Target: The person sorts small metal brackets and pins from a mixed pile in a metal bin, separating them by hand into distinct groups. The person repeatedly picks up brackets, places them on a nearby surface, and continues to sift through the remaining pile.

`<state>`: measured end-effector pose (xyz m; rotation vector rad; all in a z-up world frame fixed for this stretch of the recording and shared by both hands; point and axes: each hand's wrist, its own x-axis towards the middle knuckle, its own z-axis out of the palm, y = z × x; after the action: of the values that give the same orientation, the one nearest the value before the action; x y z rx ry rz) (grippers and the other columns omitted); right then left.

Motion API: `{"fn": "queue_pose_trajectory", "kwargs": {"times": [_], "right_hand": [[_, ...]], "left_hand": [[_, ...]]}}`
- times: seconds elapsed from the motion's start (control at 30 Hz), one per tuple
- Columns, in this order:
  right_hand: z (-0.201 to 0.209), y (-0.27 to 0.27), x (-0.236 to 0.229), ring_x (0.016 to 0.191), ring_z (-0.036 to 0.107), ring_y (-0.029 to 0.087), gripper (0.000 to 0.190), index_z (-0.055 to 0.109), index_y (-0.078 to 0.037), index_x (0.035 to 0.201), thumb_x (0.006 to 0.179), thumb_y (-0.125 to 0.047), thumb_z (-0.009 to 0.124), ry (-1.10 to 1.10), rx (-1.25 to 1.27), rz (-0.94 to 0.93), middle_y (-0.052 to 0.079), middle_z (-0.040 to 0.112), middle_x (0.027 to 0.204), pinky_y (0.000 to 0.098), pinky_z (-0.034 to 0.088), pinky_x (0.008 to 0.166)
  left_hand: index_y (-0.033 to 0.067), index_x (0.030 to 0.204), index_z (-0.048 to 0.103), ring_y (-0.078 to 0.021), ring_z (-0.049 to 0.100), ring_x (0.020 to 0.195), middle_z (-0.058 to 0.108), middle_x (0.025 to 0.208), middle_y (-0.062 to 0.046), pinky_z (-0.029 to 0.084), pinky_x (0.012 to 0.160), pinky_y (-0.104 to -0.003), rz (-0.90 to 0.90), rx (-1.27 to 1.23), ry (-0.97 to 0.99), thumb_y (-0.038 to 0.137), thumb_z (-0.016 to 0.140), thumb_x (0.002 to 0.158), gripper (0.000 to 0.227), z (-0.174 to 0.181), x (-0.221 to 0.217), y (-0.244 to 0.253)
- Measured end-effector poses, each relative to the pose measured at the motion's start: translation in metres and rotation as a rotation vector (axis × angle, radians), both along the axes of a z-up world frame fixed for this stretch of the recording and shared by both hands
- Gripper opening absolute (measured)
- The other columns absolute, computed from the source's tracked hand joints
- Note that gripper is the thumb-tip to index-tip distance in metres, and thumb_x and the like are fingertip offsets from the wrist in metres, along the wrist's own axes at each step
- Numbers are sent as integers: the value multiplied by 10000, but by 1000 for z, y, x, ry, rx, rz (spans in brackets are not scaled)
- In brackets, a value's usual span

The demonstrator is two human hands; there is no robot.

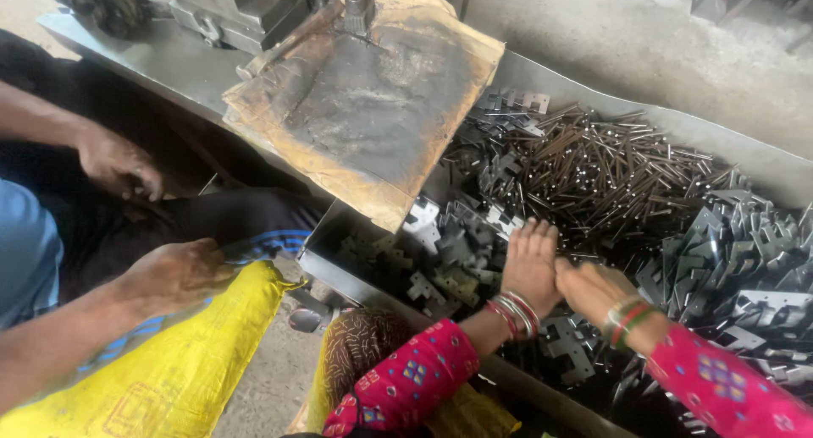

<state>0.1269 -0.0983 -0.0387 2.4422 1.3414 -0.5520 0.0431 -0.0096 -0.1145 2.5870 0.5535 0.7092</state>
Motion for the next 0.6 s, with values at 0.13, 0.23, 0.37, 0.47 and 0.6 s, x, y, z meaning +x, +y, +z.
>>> {"fn": "queue_pose_trajectory", "kwargs": {"times": [0.13,0.23,0.37,0.47,0.6], "right_hand": [[26,-53,-15,449,539,172,253,614,-157,1072,1051,-333,434,17,3,-123,30,526,525,313,450,438],[45,-112,-11,498,698,220,371,533,-253,1356,1007,-349,453,11,-130,-158,54,650,544,367,587,509],[53,-183,-20,603,756,256,464,539,-205,1311,899,-408,604,-120,-27,-9,75,715,652,394,620,582],[41,-199,-28,574,753,287,472,556,-126,1289,884,-352,643,-136,210,-30,123,726,673,402,629,549],[-3,-147,-24,573,744,321,187,663,-78,970,917,-251,616,-88,429,-153,153,743,674,441,628,621]], "left_hand": [[-54,1507,356,-330,368,1441,498,1438,-203,119,1266,-511,-112,-138,89,309,802,636,1044,43,-27,-35],[11,1486,475,-291,453,1424,569,1389,-153,184,1335,-515,-299,-161,56,277,804,767,834,64,-38,-76],[9,1522,460,-315,404,1545,509,1562,-167,212,1374,-511,-440,-190,-290,316,779,809,839,76,-57,-113],[68,1554,455,-248,382,1552,470,1569,-117,173,1374,-476,-417,23,-247,230,716,925,700,84,-54,-112],[44,1529,418,-304,307,1542,369,1617,-200,129,1296,-499,-417,201,64,181,694,760,828,102,-48,-67]]}}
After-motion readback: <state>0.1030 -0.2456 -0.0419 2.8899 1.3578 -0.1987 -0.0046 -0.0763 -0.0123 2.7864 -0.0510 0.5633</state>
